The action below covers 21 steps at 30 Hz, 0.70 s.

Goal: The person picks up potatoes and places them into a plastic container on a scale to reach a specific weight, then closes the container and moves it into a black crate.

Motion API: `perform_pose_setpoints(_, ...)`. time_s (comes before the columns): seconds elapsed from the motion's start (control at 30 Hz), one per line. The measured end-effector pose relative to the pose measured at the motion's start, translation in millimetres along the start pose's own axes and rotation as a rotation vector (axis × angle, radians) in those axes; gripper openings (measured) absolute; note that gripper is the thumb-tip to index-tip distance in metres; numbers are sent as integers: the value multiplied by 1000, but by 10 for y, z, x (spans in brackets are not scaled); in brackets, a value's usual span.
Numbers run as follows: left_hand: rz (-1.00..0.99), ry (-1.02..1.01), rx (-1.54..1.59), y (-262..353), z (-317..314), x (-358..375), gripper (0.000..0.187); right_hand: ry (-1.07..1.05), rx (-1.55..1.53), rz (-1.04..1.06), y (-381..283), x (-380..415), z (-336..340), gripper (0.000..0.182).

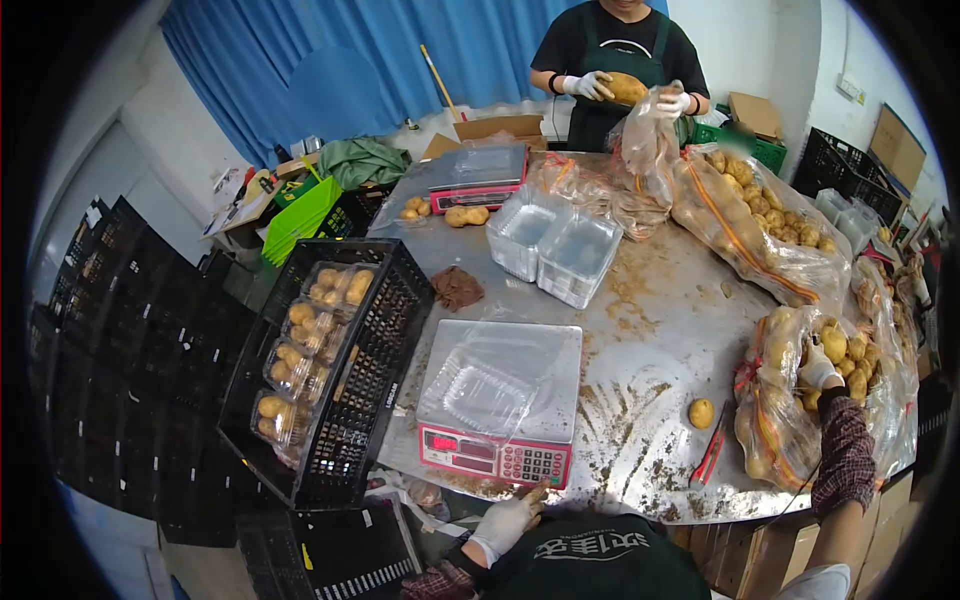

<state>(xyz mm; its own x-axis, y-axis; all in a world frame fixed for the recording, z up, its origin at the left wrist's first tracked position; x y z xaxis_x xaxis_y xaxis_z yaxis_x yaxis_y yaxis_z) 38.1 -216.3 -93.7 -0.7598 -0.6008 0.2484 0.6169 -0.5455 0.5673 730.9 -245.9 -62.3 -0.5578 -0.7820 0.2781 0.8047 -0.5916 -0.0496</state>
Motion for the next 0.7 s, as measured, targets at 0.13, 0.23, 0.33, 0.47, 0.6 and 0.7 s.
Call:
perform_pose_setpoints(0.13, 192, -145, -46, 99, 152, -147, 71, -37, 48, -111, -137, 99, 54, 84)
perform_pose_setpoints(0.23, 124, -84, -34, 12, 111, -201, 71, -30, 34, -86, -111, 69, 16, 84)
perform_pose_setpoints(0.33, 111, -101, -49, 45, 145, -246, 65, -33, 68, -73, -123, 72, 12, 82)
perform_pose_setpoints(0.47, 76, -49, -68, -51, 28, -254, 64, -27, 47, -68, -203, 174, 105, 74)
perform_pose_setpoints(0.6, 43, 19, -89, -50, -13, -256, 61, -38, 52, -60, -63, 13, -41, 74)
perform_pose_setpoints(0.7, 97, -29, -199, -118, -123, -266, 60, -46, 76, -65, -4, -26, -79, 75)
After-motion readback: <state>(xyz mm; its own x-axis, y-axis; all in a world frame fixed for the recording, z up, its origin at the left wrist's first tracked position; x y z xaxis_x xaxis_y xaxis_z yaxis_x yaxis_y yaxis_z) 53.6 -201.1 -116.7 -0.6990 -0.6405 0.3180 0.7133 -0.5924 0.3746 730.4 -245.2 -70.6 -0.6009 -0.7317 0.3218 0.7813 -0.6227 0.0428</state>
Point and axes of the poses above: each hand's wrist, its own x-axis away from the middle knuckle, its own z-axis out of the back of the hand, y = z × x, the point moved 1 cm from there along -x, towards the middle knuckle, and after that the axes turned 4 degrees about x, right-handed, at the moved point
